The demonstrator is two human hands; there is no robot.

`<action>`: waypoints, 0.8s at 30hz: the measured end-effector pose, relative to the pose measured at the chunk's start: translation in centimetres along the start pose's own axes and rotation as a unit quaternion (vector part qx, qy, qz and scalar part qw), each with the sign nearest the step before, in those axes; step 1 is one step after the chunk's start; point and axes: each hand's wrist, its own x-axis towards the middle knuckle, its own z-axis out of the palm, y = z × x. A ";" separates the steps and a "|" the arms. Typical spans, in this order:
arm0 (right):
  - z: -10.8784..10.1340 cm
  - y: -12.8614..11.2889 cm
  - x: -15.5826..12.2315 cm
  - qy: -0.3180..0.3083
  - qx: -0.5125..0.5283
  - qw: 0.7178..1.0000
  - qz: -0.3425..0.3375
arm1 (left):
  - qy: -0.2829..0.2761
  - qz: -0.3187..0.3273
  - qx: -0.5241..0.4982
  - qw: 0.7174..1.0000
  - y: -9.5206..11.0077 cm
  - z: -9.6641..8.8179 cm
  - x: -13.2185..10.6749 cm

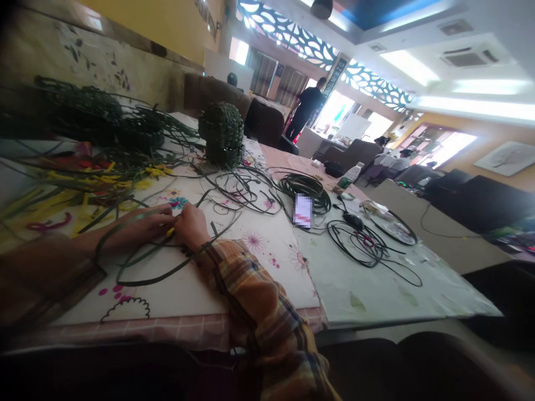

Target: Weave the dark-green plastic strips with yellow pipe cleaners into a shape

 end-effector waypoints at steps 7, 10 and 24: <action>0.0 -0.2 -0.1 0.000 0.001 1.000 0.013 | 0.095 -0.122 -0.144 0.977 0.2 0.5 0.0; 0.3 -0.1 -0.3 0.017 0.029 0.999 0.001 | 0.141 -0.165 -0.223 0.950 0.7 1.0 -0.4; 1.1 0.7 0.1 0.082 0.216 0.973 0.026 | 0.235 -0.263 -0.445 0.823 1.9 1.1 0.4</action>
